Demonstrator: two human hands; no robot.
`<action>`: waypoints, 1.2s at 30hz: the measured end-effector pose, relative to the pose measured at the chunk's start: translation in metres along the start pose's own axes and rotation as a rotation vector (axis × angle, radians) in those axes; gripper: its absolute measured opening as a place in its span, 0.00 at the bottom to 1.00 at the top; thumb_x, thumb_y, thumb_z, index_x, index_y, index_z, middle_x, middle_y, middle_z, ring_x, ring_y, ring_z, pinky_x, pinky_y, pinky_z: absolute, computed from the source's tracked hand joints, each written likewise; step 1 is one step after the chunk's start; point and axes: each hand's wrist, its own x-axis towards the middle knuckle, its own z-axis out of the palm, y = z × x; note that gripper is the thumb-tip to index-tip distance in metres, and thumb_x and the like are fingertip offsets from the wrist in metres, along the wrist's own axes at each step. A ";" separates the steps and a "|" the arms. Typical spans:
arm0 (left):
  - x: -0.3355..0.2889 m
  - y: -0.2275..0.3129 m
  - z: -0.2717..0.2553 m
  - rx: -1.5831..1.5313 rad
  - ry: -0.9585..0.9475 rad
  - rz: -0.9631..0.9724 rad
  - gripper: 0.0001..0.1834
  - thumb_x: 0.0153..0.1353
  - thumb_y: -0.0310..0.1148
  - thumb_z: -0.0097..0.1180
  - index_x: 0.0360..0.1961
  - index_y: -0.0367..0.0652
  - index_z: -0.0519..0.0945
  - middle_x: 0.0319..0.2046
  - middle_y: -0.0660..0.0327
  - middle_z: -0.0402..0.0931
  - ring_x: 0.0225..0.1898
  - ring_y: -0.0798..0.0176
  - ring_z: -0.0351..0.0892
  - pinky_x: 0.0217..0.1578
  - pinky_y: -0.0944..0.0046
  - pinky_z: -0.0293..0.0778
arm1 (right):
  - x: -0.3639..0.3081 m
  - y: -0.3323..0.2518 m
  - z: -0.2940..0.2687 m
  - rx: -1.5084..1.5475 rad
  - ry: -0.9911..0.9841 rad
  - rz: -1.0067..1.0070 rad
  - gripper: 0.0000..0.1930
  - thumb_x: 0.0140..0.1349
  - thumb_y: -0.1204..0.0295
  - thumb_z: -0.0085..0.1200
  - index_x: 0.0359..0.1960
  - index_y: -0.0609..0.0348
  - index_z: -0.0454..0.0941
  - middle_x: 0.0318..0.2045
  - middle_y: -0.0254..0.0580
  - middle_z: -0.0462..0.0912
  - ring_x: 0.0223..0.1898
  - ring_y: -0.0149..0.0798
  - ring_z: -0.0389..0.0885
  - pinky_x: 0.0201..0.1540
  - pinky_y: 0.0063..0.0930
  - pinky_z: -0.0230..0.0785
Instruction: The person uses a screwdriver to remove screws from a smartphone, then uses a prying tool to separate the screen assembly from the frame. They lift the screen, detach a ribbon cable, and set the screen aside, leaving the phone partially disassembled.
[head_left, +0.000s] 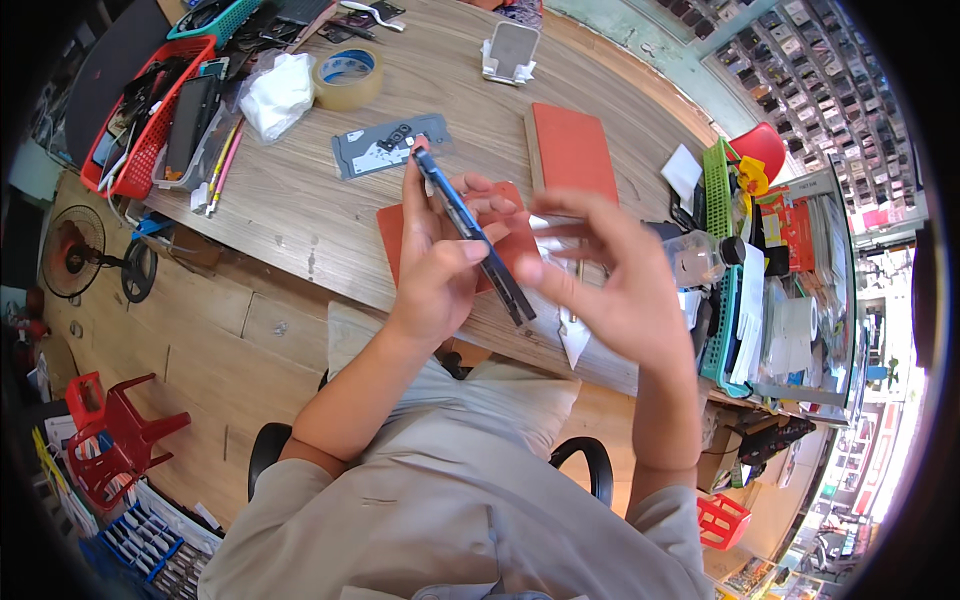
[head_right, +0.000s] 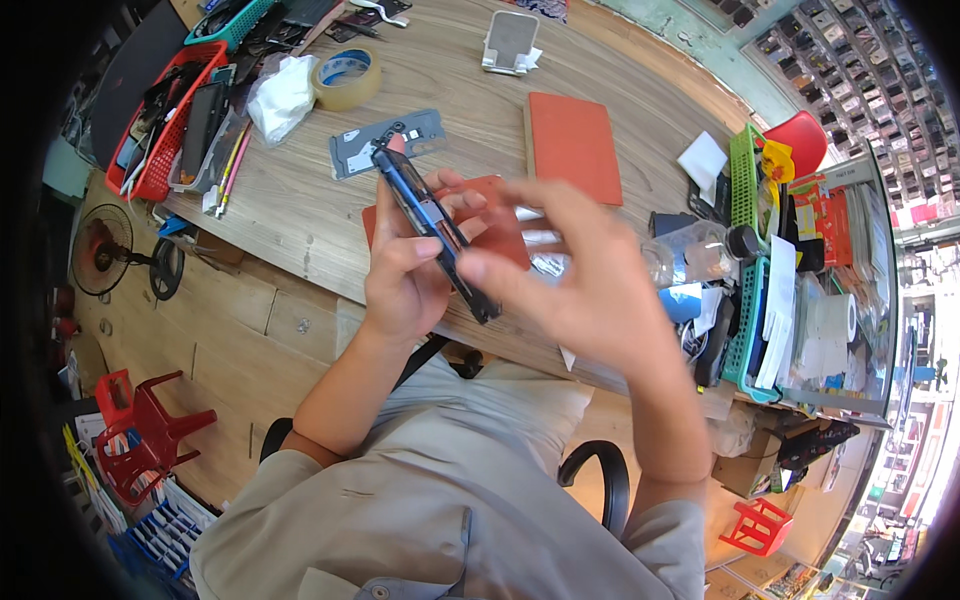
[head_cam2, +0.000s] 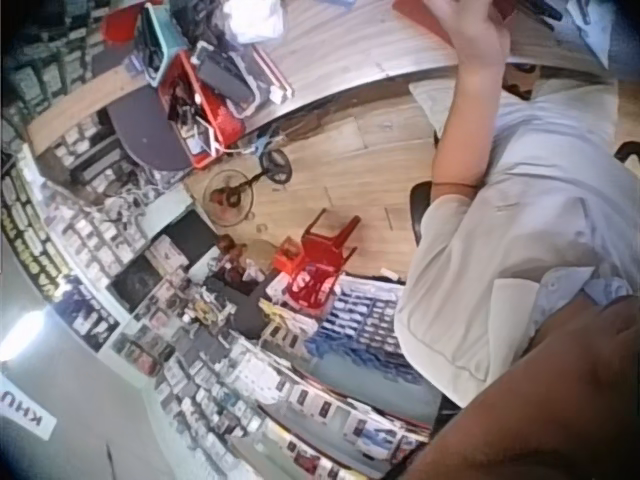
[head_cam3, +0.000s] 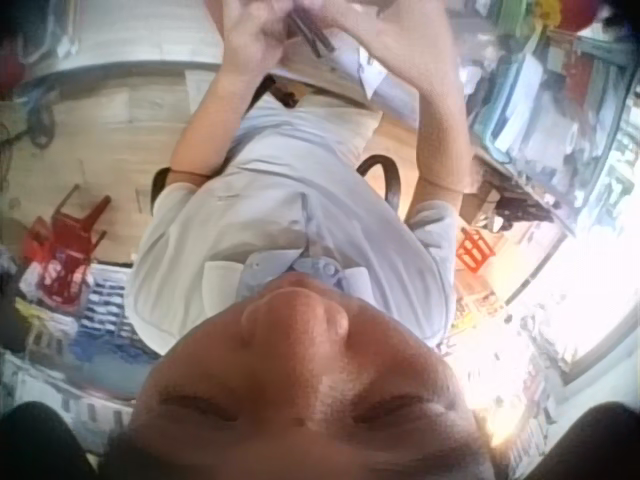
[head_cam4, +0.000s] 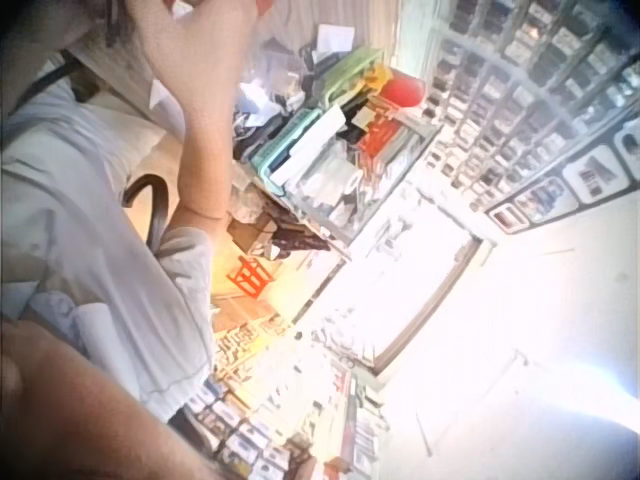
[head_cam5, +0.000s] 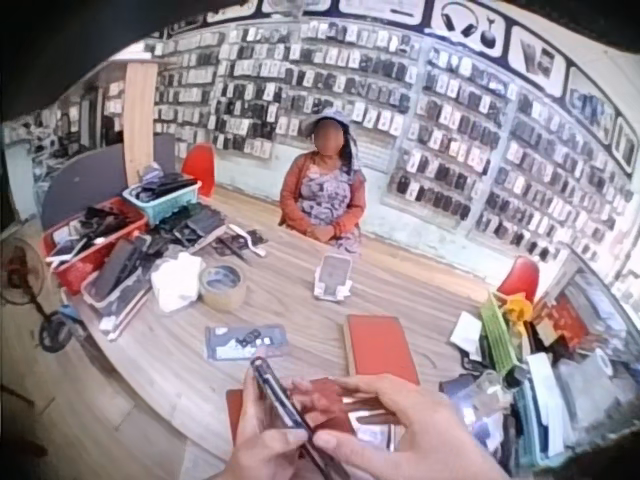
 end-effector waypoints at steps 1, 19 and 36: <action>0.001 -0.002 0.000 -0.056 -0.016 0.011 0.66 0.55 0.27 0.63 0.92 0.58 0.40 0.66 0.49 0.70 0.66 0.46 0.80 0.74 0.31 0.75 | -0.013 0.010 0.007 0.007 -0.009 0.015 0.36 0.63 0.59 0.82 0.65 0.69 0.82 0.54 0.56 0.93 0.52 0.46 0.94 0.55 0.42 0.88; -0.017 -0.001 0.016 0.063 -0.124 -0.229 0.60 0.54 0.24 0.56 0.91 0.44 0.49 0.75 0.38 0.70 0.75 0.32 0.77 0.75 0.35 0.75 | -0.073 0.038 0.046 0.284 0.328 0.212 0.10 0.74 0.78 0.71 0.52 0.71 0.87 0.46 0.42 0.89 0.45 0.29 0.90 0.48 0.24 0.85; -0.034 0.007 0.008 0.378 -0.064 -0.210 0.49 0.65 0.19 0.63 0.87 0.35 0.59 0.58 0.45 0.82 0.61 0.40 0.90 0.62 0.39 0.87 | -0.084 0.037 0.072 -0.491 0.497 -0.131 0.09 0.73 0.80 0.67 0.51 0.65 0.82 0.42 0.51 0.86 0.37 0.54 0.88 0.37 0.43 0.81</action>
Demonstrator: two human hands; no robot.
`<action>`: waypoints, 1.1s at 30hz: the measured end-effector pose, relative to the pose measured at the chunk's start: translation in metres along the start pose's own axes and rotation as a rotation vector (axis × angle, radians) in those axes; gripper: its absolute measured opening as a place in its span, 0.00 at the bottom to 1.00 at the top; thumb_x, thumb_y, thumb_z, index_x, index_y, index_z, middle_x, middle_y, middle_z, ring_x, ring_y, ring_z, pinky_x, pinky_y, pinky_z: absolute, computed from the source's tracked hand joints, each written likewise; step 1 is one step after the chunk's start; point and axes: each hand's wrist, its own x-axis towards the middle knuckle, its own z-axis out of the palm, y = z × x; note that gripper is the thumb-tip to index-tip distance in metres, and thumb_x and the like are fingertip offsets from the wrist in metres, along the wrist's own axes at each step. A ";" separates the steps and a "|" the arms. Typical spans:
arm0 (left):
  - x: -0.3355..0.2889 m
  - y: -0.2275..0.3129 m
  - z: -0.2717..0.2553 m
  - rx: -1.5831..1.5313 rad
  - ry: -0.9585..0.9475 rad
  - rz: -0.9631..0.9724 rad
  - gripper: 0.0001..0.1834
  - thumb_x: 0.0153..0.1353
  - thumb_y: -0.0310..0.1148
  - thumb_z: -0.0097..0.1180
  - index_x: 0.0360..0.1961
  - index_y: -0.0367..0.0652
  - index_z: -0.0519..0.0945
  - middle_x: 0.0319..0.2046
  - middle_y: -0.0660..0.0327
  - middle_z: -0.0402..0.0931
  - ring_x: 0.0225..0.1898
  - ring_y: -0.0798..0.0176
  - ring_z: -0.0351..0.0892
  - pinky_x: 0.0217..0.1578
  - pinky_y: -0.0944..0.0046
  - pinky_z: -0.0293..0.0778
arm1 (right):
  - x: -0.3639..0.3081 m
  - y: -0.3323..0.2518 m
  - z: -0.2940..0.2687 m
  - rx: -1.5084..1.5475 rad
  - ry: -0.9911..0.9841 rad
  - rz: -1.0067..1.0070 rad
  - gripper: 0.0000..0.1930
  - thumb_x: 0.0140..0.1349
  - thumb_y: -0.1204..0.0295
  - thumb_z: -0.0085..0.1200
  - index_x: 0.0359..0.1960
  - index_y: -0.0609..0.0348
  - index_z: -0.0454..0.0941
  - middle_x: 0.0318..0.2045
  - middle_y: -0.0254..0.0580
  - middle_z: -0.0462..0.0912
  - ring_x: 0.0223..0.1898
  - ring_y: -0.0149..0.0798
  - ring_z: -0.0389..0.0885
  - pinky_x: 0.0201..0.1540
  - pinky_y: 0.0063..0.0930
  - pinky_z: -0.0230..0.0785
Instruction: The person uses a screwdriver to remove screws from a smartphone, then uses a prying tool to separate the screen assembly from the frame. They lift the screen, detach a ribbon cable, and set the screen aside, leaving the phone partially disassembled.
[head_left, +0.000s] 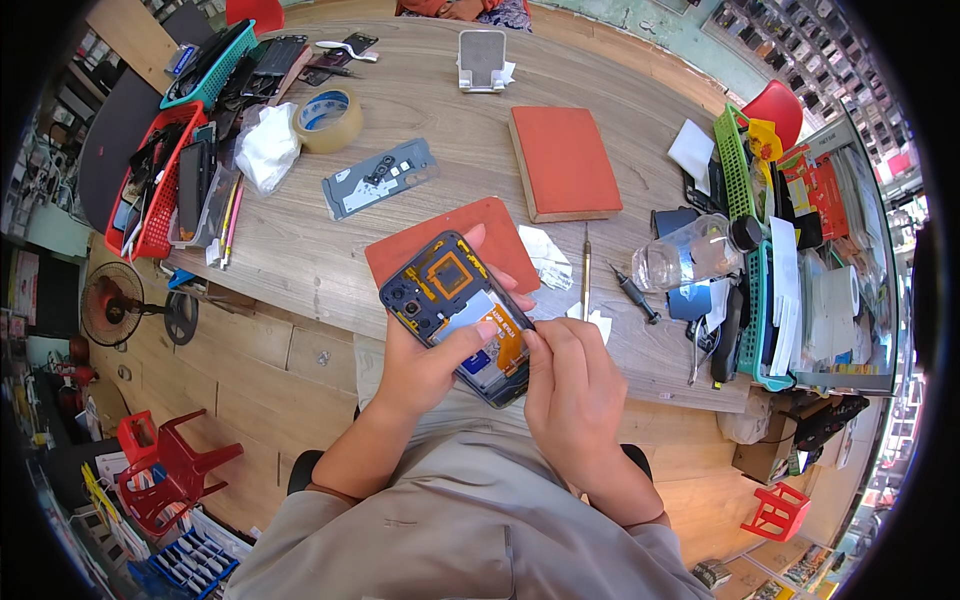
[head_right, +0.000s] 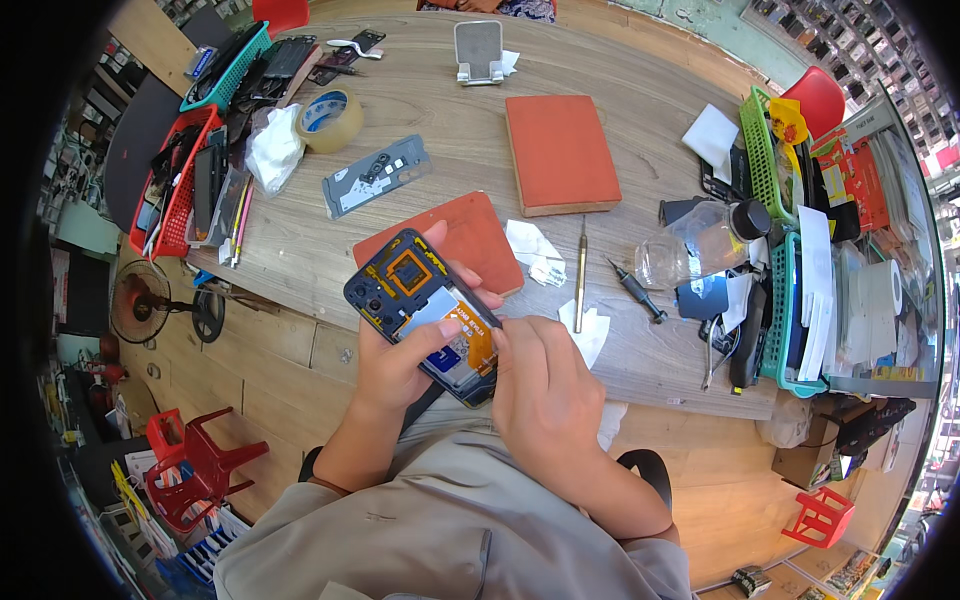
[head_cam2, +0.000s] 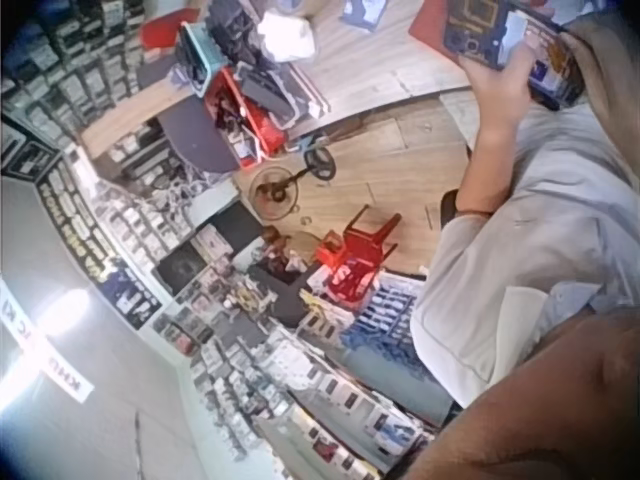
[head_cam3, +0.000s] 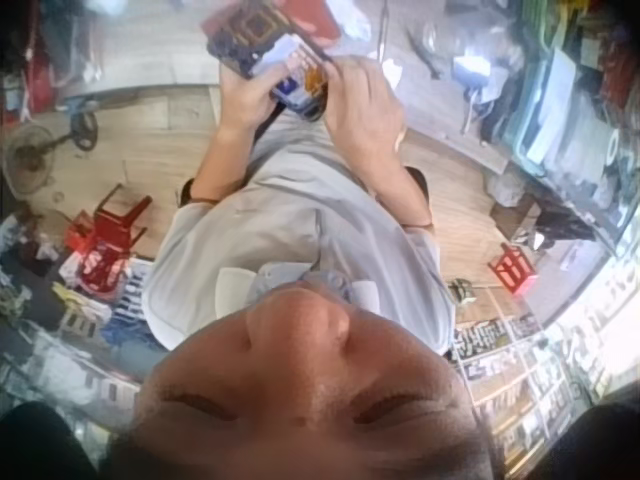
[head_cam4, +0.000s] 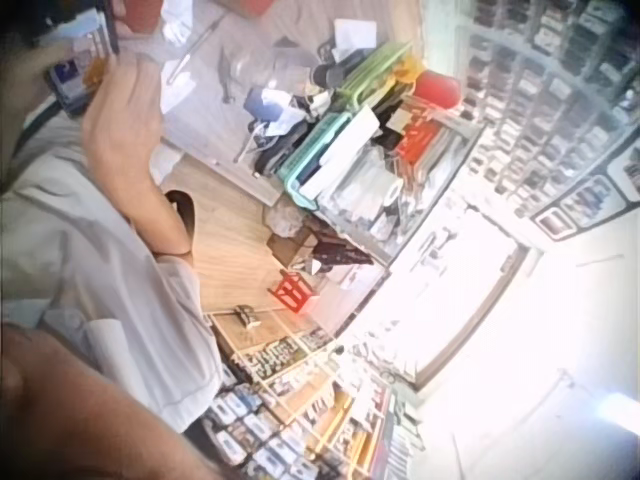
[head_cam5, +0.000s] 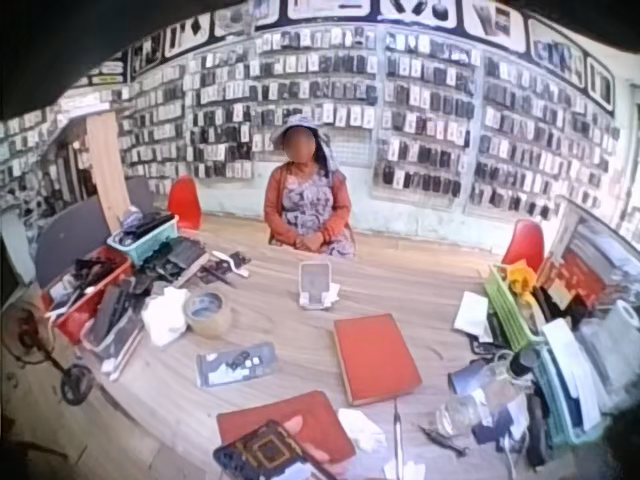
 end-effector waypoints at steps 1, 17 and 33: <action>0.000 0.000 -0.001 -0.007 -0.002 0.003 0.49 0.65 0.19 0.62 0.87 0.35 0.58 0.58 0.45 0.82 0.60 0.41 0.90 0.62 0.39 0.87 | 0.000 -0.001 -0.001 0.006 -0.009 0.003 0.09 0.73 0.80 0.67 0.51 0.65 0.82 0.42 0.51 0.86 0.37 0.54 0.88 0.37 0.43 0.81; -0.003 -0.007 -0.004 -0.058 -0.040 0.029 0.54 0.63 0.40 0.67 0.87 0.37 0.57 0.54 0.49 0.78 0.53 0.51 0.86 0.58 0.50 0.84 | 0.007 -0.006 -0.010 0.100 -0.057 0.023 0.07 0.73 0.79 0.67 0.48 0.63 0.83 0.39 0.44 0.85 0.34 0.48 0.87 0.34 0.39 0.79; -0.008 0.010 0.007 -0.583 0.136 -0.111 0.72 0.64 0.95 0.21 0.77 0.36 0.71 0.56 0.45 0.84 0.51 0.46 0.87 0.49 0.43 0.87 | 0.024 0.020 -0.020 0.843 -0.237 0.574 0.05 0.79 0.78 0.64 0.51 0.67 0.84 0.41 0.39 0.89 0.34 0.29 0.85 0.35 0.24 0.76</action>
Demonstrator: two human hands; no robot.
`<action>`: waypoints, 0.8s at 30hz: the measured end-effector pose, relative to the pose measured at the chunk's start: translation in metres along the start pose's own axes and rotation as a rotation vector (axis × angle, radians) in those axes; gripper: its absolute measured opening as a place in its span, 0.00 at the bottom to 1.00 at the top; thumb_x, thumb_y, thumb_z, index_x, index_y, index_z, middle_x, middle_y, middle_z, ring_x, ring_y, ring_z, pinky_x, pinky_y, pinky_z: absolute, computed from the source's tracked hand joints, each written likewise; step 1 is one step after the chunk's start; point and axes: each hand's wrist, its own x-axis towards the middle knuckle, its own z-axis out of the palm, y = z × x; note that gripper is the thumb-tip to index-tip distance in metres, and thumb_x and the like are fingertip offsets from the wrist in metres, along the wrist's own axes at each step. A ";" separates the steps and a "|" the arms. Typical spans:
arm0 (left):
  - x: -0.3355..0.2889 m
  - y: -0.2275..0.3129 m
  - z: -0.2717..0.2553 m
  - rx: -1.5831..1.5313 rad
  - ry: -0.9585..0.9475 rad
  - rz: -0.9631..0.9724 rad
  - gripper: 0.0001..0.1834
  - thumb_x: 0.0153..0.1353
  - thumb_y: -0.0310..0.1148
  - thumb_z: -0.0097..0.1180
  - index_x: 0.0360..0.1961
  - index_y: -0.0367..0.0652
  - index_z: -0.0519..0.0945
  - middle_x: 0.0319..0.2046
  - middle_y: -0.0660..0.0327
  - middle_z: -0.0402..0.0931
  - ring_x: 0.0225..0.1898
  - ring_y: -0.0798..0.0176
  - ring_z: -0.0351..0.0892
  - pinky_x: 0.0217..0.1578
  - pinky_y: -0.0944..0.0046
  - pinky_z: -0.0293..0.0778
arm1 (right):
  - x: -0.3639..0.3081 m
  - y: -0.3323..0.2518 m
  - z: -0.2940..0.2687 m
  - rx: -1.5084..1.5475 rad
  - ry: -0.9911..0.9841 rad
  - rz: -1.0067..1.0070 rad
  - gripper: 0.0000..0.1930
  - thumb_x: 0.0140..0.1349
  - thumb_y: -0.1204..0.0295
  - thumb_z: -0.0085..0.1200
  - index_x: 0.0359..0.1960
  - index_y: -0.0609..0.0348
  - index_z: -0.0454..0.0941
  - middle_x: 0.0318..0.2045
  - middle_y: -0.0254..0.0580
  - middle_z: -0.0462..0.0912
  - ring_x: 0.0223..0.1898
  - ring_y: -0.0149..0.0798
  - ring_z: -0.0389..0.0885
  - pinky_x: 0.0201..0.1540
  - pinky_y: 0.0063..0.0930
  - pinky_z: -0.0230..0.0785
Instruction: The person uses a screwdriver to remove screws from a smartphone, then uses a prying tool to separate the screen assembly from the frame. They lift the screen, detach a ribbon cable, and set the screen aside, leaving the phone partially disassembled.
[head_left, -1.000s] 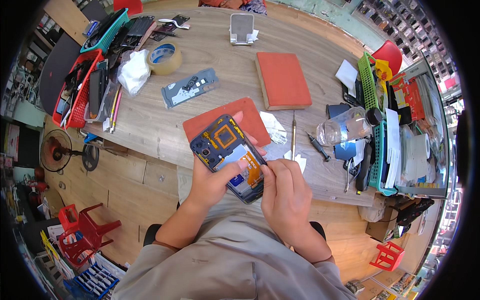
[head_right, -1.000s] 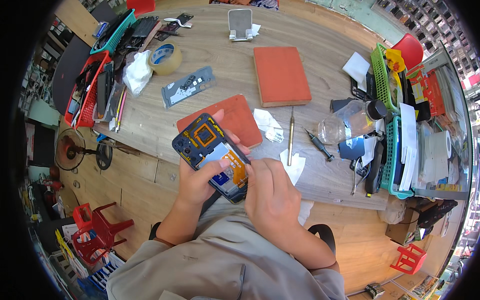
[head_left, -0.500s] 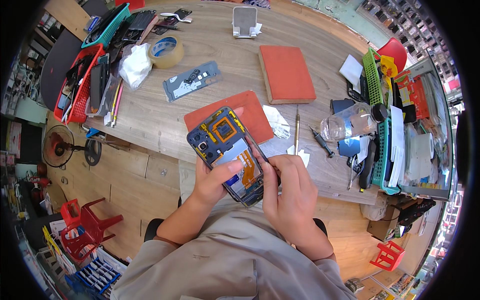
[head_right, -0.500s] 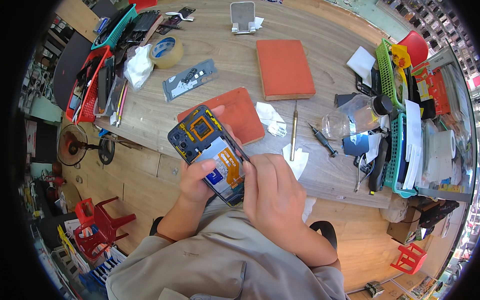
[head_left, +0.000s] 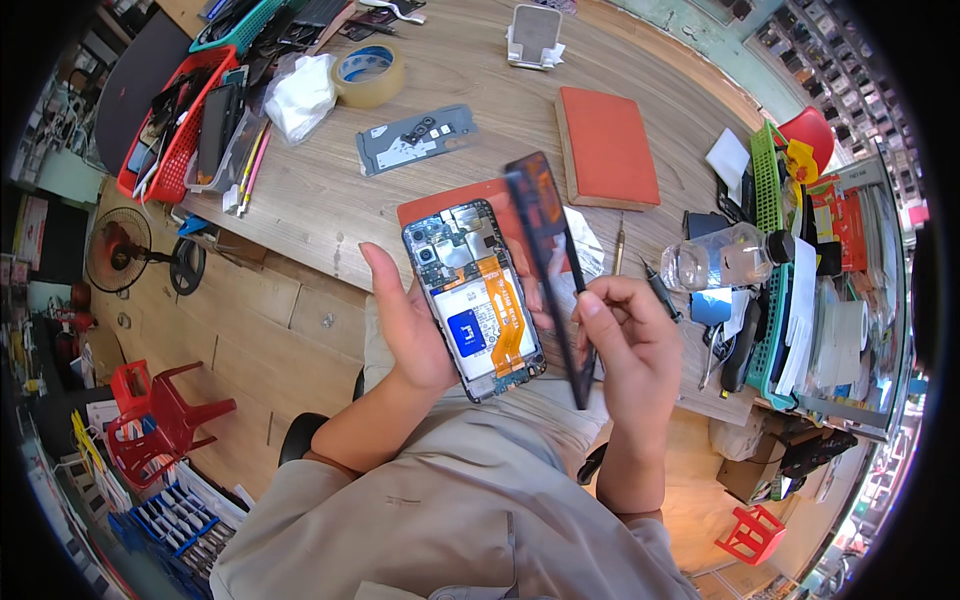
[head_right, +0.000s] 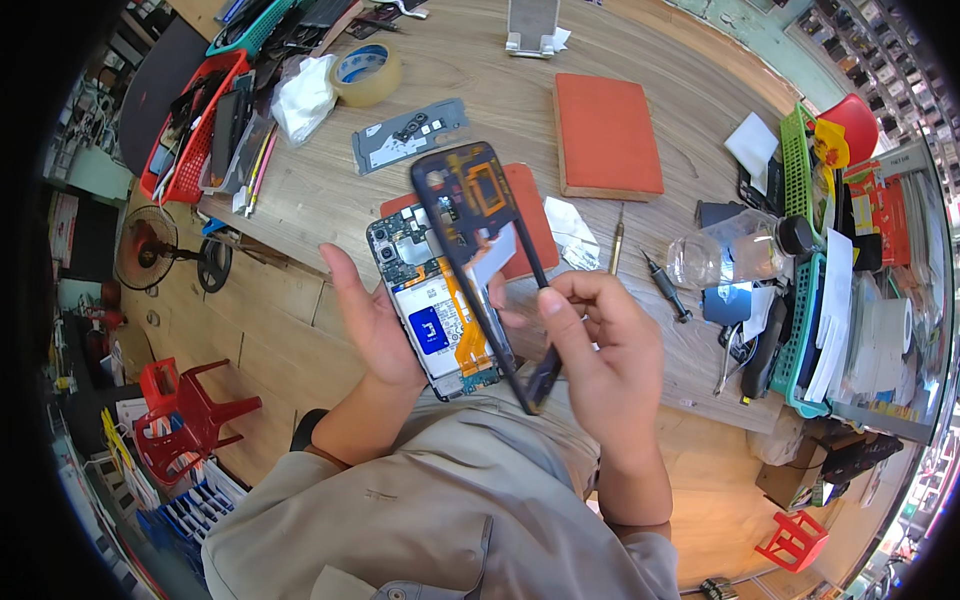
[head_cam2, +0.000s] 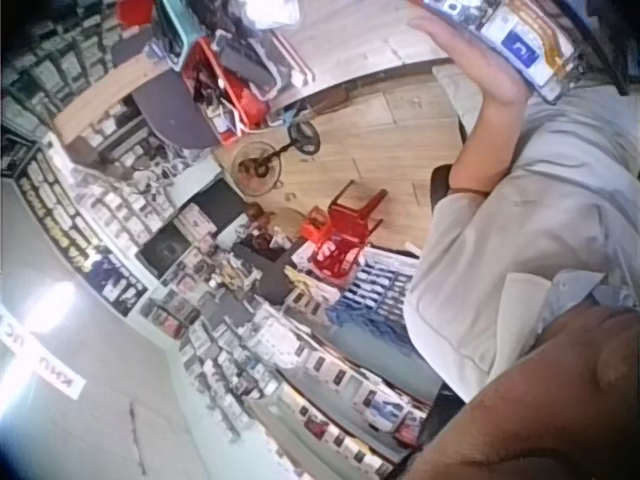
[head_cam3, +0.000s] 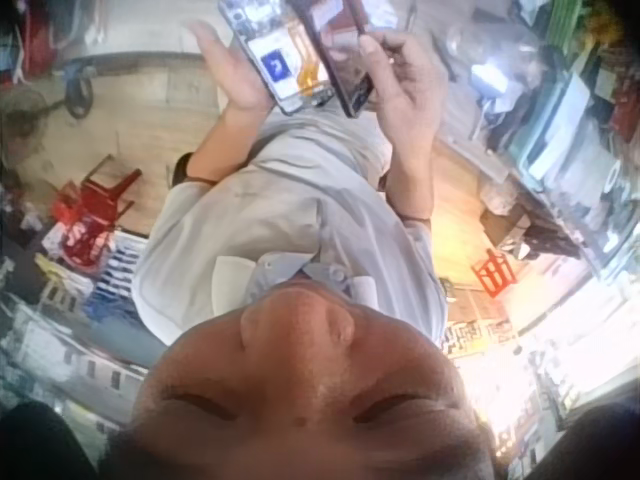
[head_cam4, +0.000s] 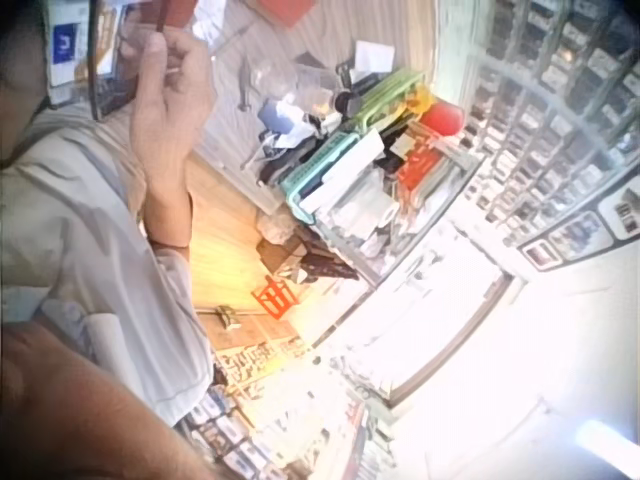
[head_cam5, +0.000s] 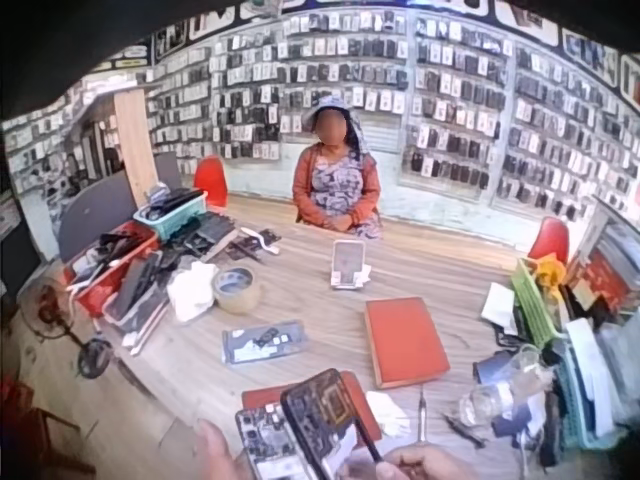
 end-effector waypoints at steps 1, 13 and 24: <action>0.002 0.000 -0.010 -0.030 -0.090 -0.003 0.71 0.64 0.95 0.23 0.80 0.38 0.68 0.55 0.45 0.84 0.52 0.45 0.88 0.50 0.40 0.88 | 0.003 0.002 -0.002 0.070 -0.019 -0.038 0.05 0.80 0.78 0.62 0.51 0.67 0.84 0.41 0.40 0.88 0.35 0.28 0.86 0.33 0.24 0.76; 0.044 0.056 -0.006 0.601 0.075 0.207 0.32 0.90 0.54 0.38 0.77 0.37 0.68 0.49 0.42 0.87 0.43 0.44 0.94 0.42 0.40 0.95 | -0.005 0.037 -0.012 1.078 -0.532 0.442 0.11 0.84 0.72 0.54 0.50 0.72 0.80 0.39 0.55 0.83 0.27 0.43 0.85 0.24 0.40 0.83; 0.085 0.066 -0.021 1.534 0.258 0.449 0.41 0.74 0.52 0.72 0.75 0.33 0.76 0.48 0.49 0.90 0.47 0.55 0.93 0.46 0.54 0.86 | -0.024 0.050 0.011 1.369 -0.826 0.387 0.11 0.84 0.70 0.55 0.51 0.71 0.77 0.38 0.52 0.81 0.27 0.44 0.86 0.23 0.42 0.86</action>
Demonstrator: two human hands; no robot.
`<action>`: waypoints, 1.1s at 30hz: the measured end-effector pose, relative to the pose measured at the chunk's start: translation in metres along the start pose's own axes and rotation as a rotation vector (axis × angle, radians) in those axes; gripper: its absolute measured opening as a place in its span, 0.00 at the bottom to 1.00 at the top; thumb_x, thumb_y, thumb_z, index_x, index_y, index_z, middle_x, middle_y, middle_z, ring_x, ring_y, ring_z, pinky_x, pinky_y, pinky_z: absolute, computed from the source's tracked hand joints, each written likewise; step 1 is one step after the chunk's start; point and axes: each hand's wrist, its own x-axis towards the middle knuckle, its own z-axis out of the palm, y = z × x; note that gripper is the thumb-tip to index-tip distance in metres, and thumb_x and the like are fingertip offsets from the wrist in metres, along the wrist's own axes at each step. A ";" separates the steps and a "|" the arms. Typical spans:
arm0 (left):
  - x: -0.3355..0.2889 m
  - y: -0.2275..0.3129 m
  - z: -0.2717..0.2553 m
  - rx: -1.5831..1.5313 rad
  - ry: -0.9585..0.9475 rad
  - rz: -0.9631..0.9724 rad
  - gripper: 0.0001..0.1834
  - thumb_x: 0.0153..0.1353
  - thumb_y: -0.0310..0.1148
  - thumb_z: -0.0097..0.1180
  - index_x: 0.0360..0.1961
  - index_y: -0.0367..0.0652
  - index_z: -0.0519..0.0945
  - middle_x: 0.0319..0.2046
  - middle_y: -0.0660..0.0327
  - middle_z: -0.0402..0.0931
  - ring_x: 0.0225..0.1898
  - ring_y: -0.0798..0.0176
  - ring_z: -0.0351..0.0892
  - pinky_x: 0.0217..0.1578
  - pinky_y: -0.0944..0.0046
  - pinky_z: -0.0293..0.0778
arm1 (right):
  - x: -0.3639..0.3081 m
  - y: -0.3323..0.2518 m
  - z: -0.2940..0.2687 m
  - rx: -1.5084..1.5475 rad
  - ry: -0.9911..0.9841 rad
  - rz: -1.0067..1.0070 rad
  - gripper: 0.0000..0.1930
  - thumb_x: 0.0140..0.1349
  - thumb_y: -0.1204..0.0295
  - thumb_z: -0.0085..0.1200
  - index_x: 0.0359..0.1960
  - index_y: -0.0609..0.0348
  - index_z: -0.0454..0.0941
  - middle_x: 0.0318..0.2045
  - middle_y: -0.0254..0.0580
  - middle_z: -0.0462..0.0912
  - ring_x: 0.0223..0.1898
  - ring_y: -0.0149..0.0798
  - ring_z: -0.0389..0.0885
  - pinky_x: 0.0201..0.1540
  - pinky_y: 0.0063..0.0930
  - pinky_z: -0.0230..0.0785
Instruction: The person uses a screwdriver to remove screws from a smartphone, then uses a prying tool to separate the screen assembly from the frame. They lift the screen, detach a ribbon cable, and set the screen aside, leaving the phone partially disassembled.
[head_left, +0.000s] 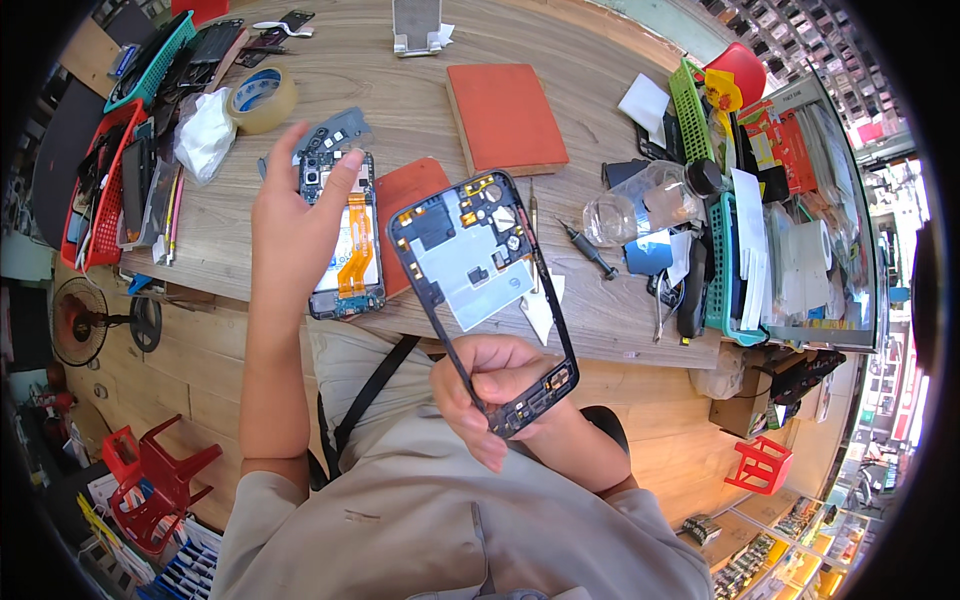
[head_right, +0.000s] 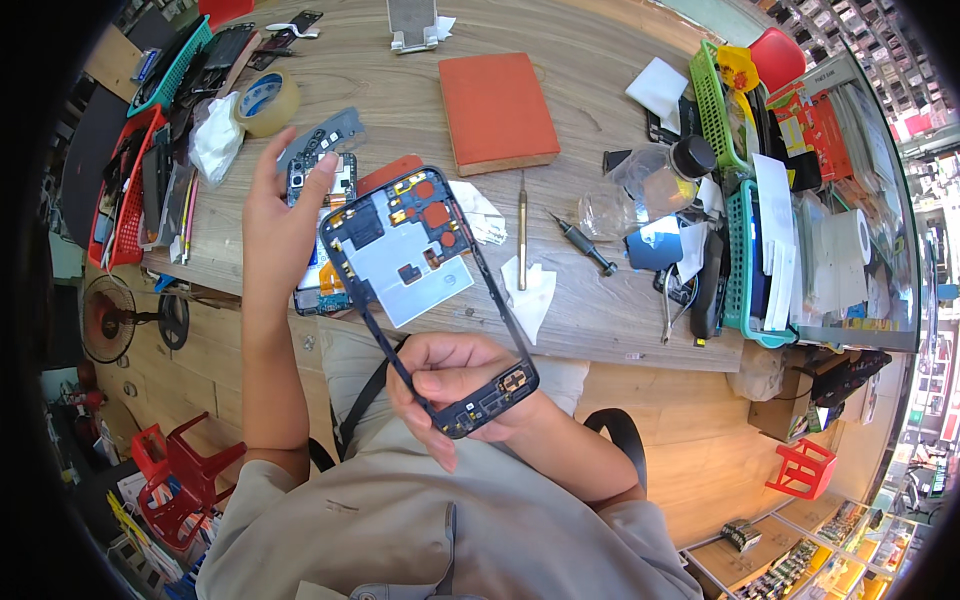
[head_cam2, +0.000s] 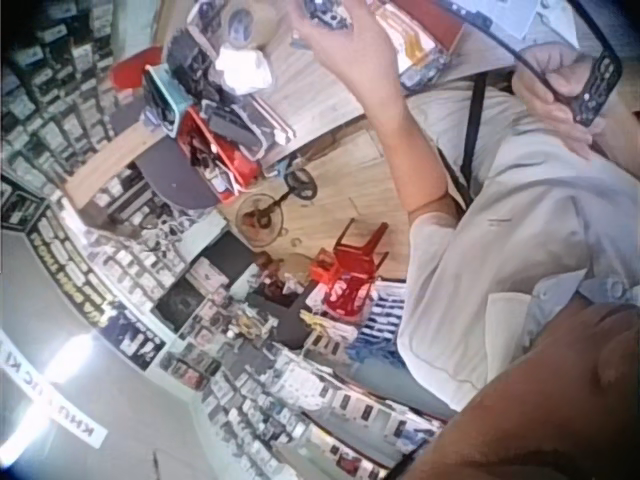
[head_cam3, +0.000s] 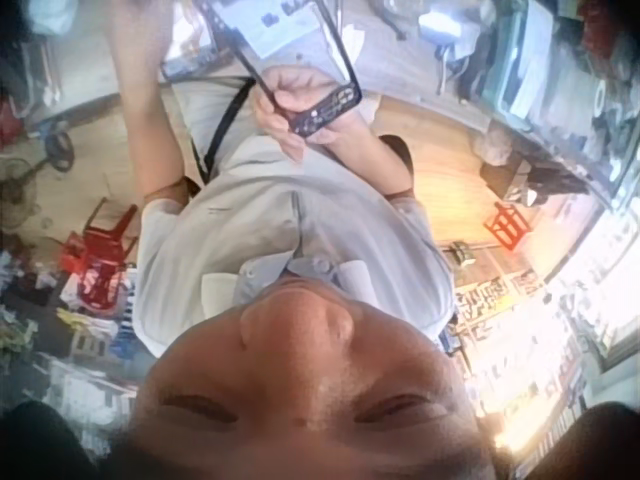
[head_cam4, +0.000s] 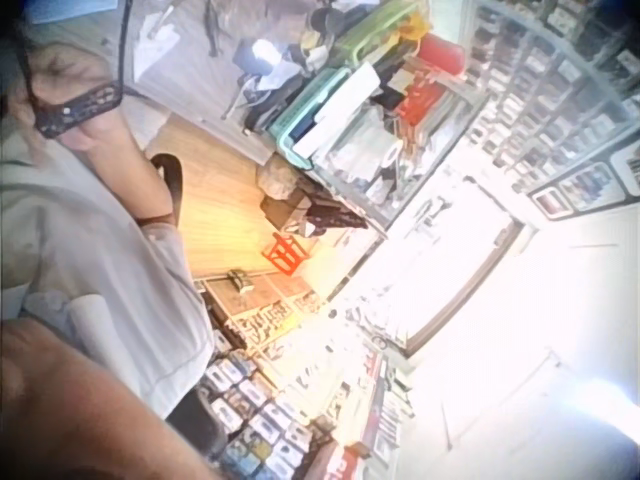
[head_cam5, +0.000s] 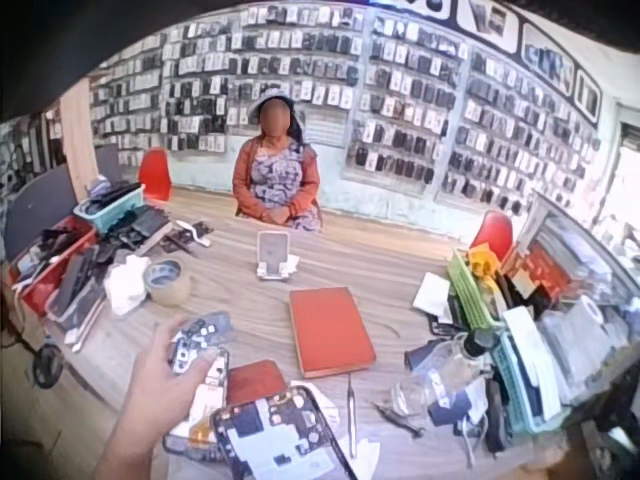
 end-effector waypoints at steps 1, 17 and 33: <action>0.000 -0.001 0.000 0.088 0.013 0.045 0.41 0.72 0.54 0.74 0.73 0.32 0.78 0.49 0.47 0.90 0.48 0.51 0.93 0.47 0.52 0.85 | 0.002 0.001 0.000 0.011 -0.019 0.003 0.11 0.84 0.71 0.54 0.52 0.71 0.77 0.38 0.53 0.81 0.27 0.45 0.86 0.23 0.43 0.86; -0.051 0.043 -0.022 0.474 -0.111 0.327 0.32 0.72 0.39 0.74 0.72 0.35 0.81 0.57 0.49 0.81 0.53 0.49 0.87 0.47 0.51 0.82 | 0.003 0.010 -0.004 0.028 -0.104 0.115 0.11 0.84 0.72 0.55 0.52 0.74 0.78 0.38 0.55 0.83 0.26 0.48 0.89 0.26 0.46 0.89; -0.088 -0.024 0.023 -1.359 -1.206 -0.174 0.36 0.83 0.55 0.51 0.70 0.28 0.78 0.64 0.28 0.80 0.66 0.30 0.82 0.65 0.32 0.80 | 0.011 0.041 -0.007 0.188 -0.202 0.308 0.11 0.83 0.72 0.58 0.51 0.73 0.80 0.35 0.53 0.85 0.26 0.45 0.89 0.26 0.44 0.89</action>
